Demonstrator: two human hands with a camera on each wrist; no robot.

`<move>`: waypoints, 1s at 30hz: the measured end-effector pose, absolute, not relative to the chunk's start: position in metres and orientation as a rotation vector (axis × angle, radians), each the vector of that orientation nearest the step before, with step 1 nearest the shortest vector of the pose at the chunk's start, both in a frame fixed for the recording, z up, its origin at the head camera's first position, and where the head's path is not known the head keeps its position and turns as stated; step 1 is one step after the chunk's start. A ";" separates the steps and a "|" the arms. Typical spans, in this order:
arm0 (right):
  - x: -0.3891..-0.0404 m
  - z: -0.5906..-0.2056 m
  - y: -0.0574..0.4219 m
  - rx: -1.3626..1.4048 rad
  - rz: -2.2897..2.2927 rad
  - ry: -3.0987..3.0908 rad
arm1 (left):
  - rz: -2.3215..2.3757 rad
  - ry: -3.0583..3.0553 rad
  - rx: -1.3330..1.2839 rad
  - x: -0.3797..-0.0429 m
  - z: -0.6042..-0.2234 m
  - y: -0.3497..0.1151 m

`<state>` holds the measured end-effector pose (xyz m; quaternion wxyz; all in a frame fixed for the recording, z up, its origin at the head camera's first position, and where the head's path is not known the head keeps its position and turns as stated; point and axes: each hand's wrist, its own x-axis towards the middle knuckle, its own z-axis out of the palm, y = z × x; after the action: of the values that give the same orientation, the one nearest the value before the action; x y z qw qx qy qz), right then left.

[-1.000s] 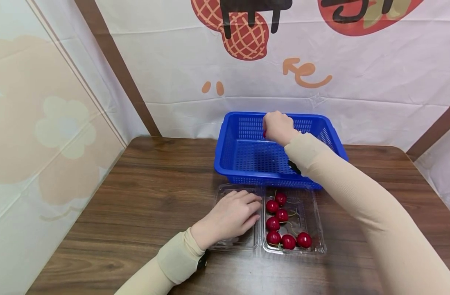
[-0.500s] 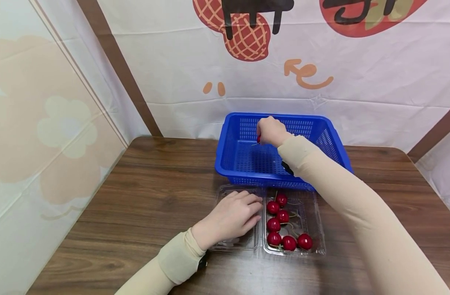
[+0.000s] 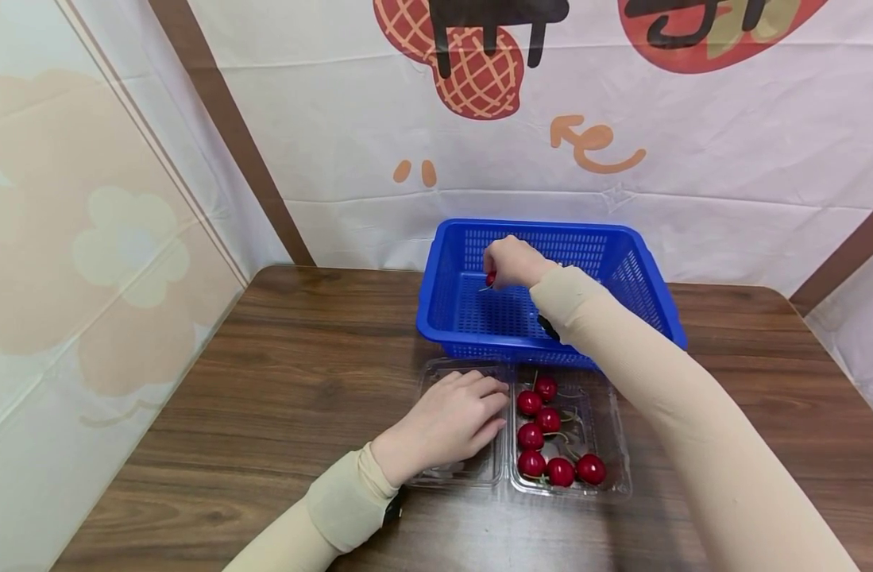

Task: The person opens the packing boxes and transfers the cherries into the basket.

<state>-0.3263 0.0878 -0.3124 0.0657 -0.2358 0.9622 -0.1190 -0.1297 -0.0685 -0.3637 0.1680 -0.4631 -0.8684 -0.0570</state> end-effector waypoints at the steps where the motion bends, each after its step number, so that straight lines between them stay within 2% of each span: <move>1: -0.327 -0.313 0.087 -0.714 -0.363 2.901 | -0.165 -2.471 -1.318 -0.130 -0.364 -0.069; 30: -0.328 -0.330 0.055 -0.856 -0.256 2.810 | -0.168 -2.453 -1.326 -0.128 -0.364 -0.068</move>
<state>-0.3277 0.0553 -0.3299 0.0961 -0.2890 0.9485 -0.0865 -0.1284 -0.0684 -0.3641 0.1731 -0.4673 -0.8650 -0.0593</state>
